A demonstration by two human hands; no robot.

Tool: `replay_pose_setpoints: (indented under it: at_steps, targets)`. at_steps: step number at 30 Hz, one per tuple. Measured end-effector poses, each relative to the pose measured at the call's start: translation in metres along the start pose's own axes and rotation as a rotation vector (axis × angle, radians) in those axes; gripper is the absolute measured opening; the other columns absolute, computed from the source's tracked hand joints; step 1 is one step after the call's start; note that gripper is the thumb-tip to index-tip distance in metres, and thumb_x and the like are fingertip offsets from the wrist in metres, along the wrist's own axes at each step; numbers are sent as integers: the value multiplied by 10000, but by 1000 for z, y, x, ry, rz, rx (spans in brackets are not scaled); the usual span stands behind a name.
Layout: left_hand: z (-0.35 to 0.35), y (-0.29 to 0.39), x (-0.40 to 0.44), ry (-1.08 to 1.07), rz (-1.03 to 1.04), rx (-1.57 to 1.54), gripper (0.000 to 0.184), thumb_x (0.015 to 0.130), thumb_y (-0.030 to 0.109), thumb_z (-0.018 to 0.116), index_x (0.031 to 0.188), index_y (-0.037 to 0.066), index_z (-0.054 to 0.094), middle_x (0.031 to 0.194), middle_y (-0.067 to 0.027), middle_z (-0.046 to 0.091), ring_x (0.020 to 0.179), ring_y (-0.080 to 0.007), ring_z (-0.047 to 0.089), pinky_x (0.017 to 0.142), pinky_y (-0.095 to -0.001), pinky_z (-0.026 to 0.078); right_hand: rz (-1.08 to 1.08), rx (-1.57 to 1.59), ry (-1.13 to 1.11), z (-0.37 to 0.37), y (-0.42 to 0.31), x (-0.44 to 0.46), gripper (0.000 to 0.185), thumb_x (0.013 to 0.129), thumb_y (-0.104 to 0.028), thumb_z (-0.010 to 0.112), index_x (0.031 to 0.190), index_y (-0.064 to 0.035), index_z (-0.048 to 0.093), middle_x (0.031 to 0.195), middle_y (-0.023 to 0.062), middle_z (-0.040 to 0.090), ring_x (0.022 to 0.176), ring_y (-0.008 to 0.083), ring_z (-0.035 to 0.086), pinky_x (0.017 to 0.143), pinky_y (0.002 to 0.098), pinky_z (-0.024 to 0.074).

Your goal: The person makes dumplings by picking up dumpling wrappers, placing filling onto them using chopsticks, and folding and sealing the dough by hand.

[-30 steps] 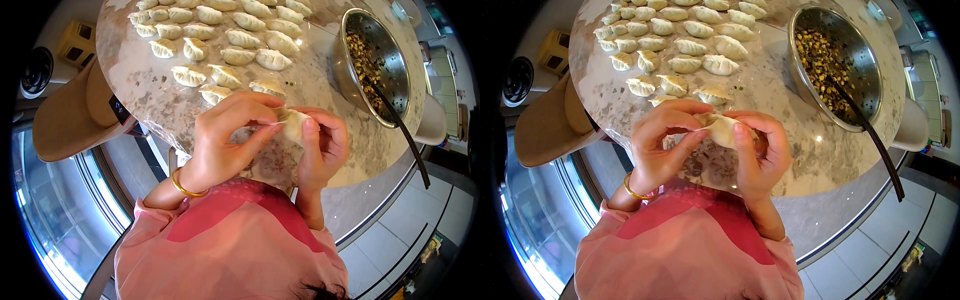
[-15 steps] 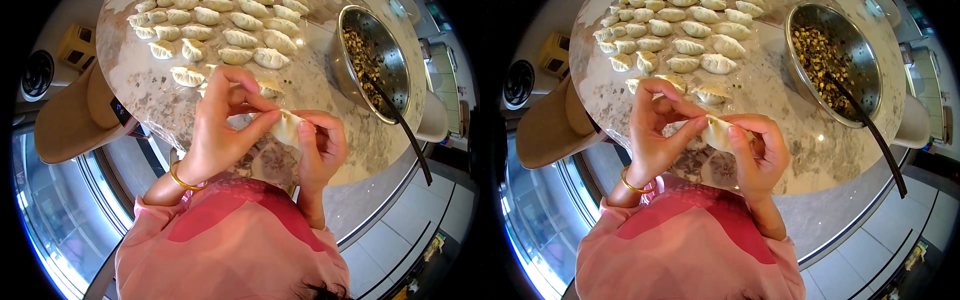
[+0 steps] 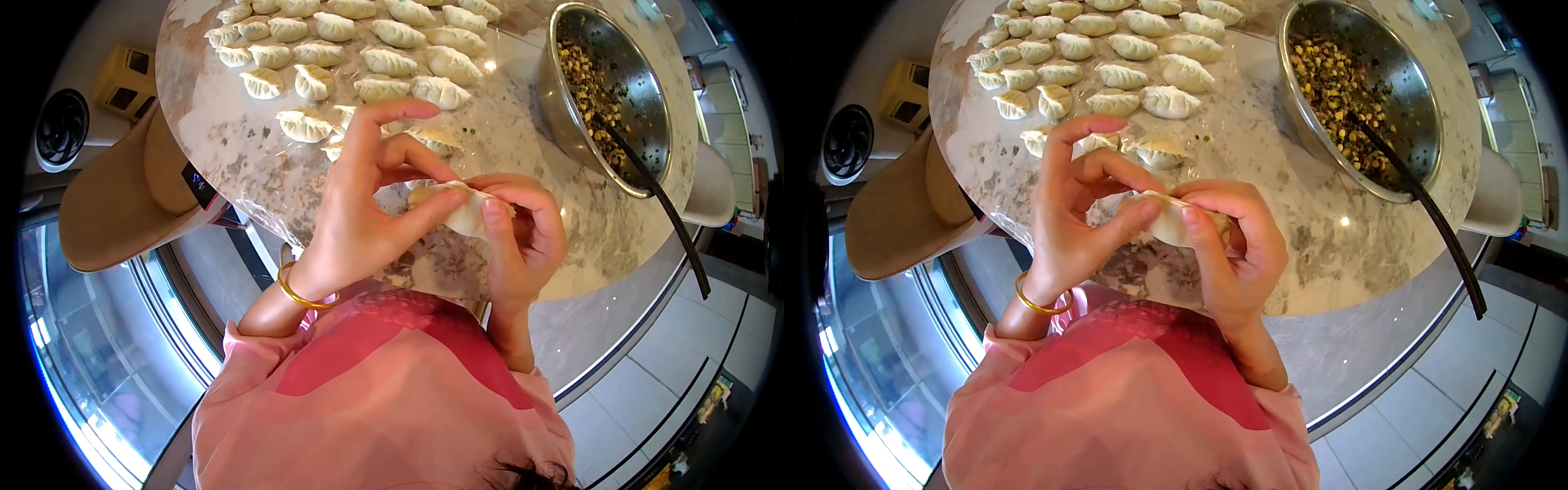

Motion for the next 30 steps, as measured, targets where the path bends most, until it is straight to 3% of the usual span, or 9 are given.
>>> replay_pose_setpoints:
  at_steps: [3, 7, 10, 12, 16, 19, 23, 28, 30]
  targets:
    - [0, -5, -2, 31, 8, -17, 622, 758, -64, 684, 1254, 26, 319, 869, -81, 626, 872, -176, 628, 808, -295, 521, -165, -109, -15, 2, -4, 3, 65, 827, 19, 615, 889, 1, 612, 945, 127, 610, 793, 136, 574, 648, 207, 440]
    - [3, -4, -4, 52, 35, 24, 610, 784, -31, 674, 1278, 24, 319, 876, -90, 626, 868, -176, 629, 781, -289, 529, -139, -116, -8, 1, -4, 4, 51, 826, 13, 619, 876, 4, 611, 957, 129, 590, 819, 164, 579, 665, 212, 448]
    - [0, -5, -5, 89, -44, -29, 431, 831, 11, 643, 1205, -6, 429, 900, -102, 627, 889, -171, 625, 733, -277, 541, -88, -27, 31, -2, -6, 5, 54, 829, 19, 613, 882, 11, 606, 962, 126, 587, 826, 158, 581, 686, 214, 455]
    - [-2, -12, -9, -7, -111, 27, 208, 866, 32, 610, 1051, -39, 548, 896, -106, 629, 844, -155, 635, 655, -250, 545, -58, 25, 55, -4, -5, 6, 60, 832, 25, 604, 892, 19, 600, 959, 126, 586, 837, 153, 582, 700, 220, 463]
    - [-4, -17, -14, 103, -230, -35, 69, 845, 49, 650, 871, -12, 632, 748, -28, 636, 653, -58, 599, 549, -175, 465, -72, 50, 63, -3, -3, 6, 63, 835, 28, 598, 898, 25, 595, 953, 128, 587, 836, 149, 580, 703, 223, 464]
    - [-4, -14, -13, 49, -156, 71, 64, 869, 13, 605, 887, -47, 590, 791, -77, 628, 671, -114, 639, 499, -198, 495, -84, 23, 59, -3, -2, 6, 59, 834, 25, 602, 892, 21, 598, 947, 128, 591, 833, 144, 580, 687, 213, 455]
    - [-3, -8, -16, 83, 0, 244, 56, 861, 0, 612, 886, -48, 598, 776, -74, 623, 646, -108, 634, 511, -187, 492, -74, -77, 65, -4, -2, 4, 64, 823, 20, 615, 886, 13, 605, 937, 120, 596, 816, 136, 572, 663, 202, 436]
    - [0, -3, -10, 93, -8, 90, 255, 901, 135, 588, 1062, -60, 615, 949, -119, 659, 885, -158, 635, 748, -262, 522, -20, 27, 94, -4, -5, 6, 82, 810, 15, 631, 889, 8, 610, 933, 120, 597, 822, 147, 570, 693, 222, 439]
    - [1, -10, -9, -1, -66, 16, 293, 906, 161, 581, 1100, -57, 608, 1002, -124, 655, 941, -163, 617, 787, -267, 510, -121, -69, -7, 0, -6, 8, 96, 798, 18, 645, 891, 4, 621, 938, 121, 587, 849, 168, 577, 732, 246, 450]
Point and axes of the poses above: each hand's wrist, its own x-axis towards the middle knuckle, its own z-axis out of the palm, y = z × x, the point moved 5 cm from there along x, towards the middle knuckle
